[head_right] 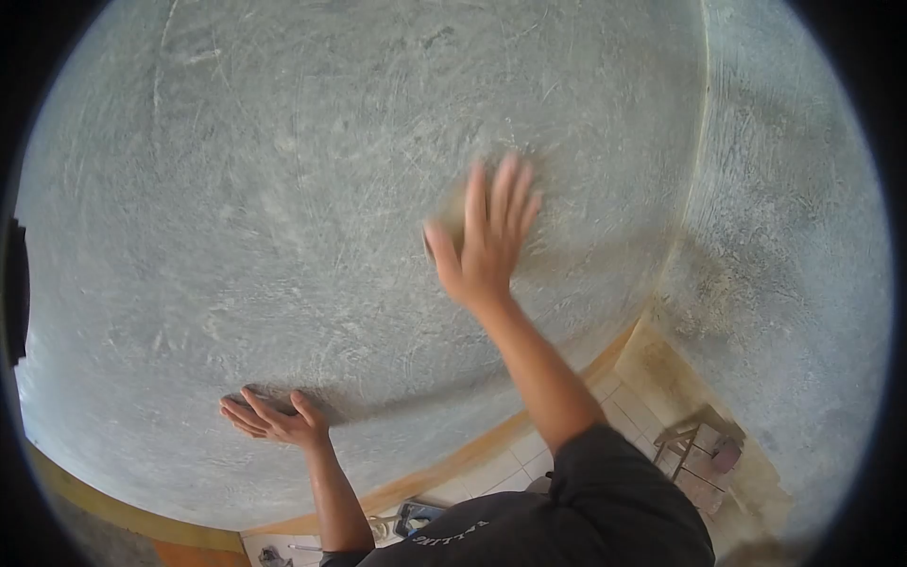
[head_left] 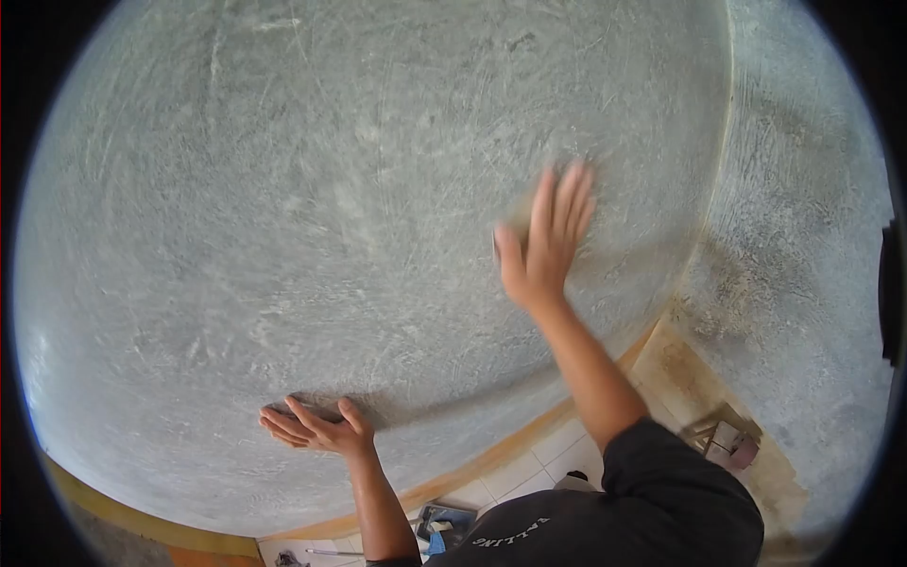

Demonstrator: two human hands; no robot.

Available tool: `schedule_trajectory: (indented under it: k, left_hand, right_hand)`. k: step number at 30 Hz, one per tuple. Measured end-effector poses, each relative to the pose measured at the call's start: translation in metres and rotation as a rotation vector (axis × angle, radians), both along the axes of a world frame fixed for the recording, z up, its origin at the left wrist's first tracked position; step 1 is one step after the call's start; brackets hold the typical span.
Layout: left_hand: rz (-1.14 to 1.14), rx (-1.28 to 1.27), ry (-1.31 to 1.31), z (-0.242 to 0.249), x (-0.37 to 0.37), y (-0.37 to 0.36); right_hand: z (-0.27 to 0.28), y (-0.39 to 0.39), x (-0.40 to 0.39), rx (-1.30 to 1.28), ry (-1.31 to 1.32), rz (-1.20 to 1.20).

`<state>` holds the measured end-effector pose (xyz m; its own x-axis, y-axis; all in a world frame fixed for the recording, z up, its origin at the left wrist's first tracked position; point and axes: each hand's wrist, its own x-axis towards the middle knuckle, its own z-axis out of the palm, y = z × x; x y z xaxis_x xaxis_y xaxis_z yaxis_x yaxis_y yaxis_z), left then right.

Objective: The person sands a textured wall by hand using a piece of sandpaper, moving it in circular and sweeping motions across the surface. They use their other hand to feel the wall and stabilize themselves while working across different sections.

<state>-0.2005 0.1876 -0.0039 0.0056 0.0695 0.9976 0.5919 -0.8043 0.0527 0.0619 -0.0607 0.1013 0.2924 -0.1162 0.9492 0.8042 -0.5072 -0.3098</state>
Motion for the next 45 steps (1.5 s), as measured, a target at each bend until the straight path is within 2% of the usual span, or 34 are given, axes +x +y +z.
schedule_trajectory:
  k: [2, 4, 5, 8, 12, 15, 16, 19, 21, 23, 26, 27, 28, 30, 31, 32, 36, 40, 42, 44, 45]
  left_hand:
    - [0.003, -0.033, 0.023, -0.005, -0.003, 0.002]
    - [-0.008, -0.042, 0.026, -0.006, -0.005, 0.000]
    - [-0.014, -0.042, 0.022, -0.003, -0.003, -0.001]
    - [-0.016, -0.033, 0.020, -0.002, -0.003, -0.002]
    - [0.011, -0.041, 0.031, -0.004, -0.003, -0.002]
    - [0.015, -0.046, 0.040, -0.005, -0.003, 0.000]
    - [0.000, -0.044, 0.032, -0.004, -0.003, -0.001]
    - [-0.022, -0.055, 0.018, -0.003, -0.002, -0.002]
    - [-0.023, -0.049, 0.016, -0.007, -0.003, 0.001]
    - [-0.026, -0.056, 0.030, -0.008, -0.004, 0.001]
    - [-0.041, -0.051, 0.031, -0.008, -0.004, 0.003]
    - [-0.044, -0.059, 0.035, -0.010, -0.005, 0.002]
    - [-0.037, -0.063, 0.036, -0.009, -0.005, 0.000]
    - [-0.018, -0.023, 0.040, -0.004, -0.004, -0.003]
    - [-0.016, -0.023, 0.041, -0.004, -0.005, -0.002]
    - [-0.017, -0.024, 0.046, -0.005, -0.005, -0.001]
    - [-0.050, -0.060, 0.045, -0.011, -0.005, 0.003]
    - [-0.060, -0.048, 0.048, -0.006, -0.005, -0.002]
    - [-0.055, -0.046, 0.053, -0.007, -0.006, -0.001]
    - [-0.058, -0.039, 0.052, -0.009, -0.005, 0.001]
    - [-0.057, -0.040, 0.055, -0.009, -0.006, 0.000]
  right_hand:
    - [-0.105, 0.007, -0.010, -0.068, 0.007, 0.025]
    - [-0.202, 0.009, -0.007, -0.166, -0.131, 0.013]
    - [-0.203, 0.007, -0.009, -0.165, -0.142, 0.009]
    - [-0.176, 0.008, -0.006, -0.133, -0.127, 0.032]
    - [0.002, 0.005, -0.008, -0.099, -0.072, 0.036]
    - [0.116, 0.005, -0.006, -0.104, -0.141, 0.002]
    - [0.134, 0.007, -0.004, -0.096, -0.173, -0.001]
    - [0.140, 0.010, -0.002, -0.089, -0.197, -0.014]
    - [0.106, 0.011, -0.014, -0.128, -0.168, 0.003]
    - [0.042, 0.017, -0.026, -0.196, -0.114, 0.033]
    - [-0.118, 0.034, -0.047, -0.265, -0.044, 0.107]
    - [-0.182, 0.032, -0.049, -0.394, -0.079, 0.131]
    - [-0.222, 0.028, -0.050, -0.522, -0.113, 0.157]
    - [-0.227, 0.027, -0.046, -0.512, -0.210, 0.120]
    - [-0.215, 0.027, -0.046, -0.500, -0.309, 0.074]
    - [-0.201, 0.026, -0.042, -0.534, -0.265, 0.135]
    - [-0.015, 0.033, -0.045, -0.264, -0.110, 0.061]
    - [0.129, 0.030, -0.021, -0.152, -0.208, -0.008]
    - [0.158, 0.026, -0.022, -0.129, -0.245, -0.004]
    - [0.169, 0.020, -0.030, -0.217, -0.076, -0.095]
    - [0.159, 0.023, -0.030, -0.219, -0.073, -0.095]
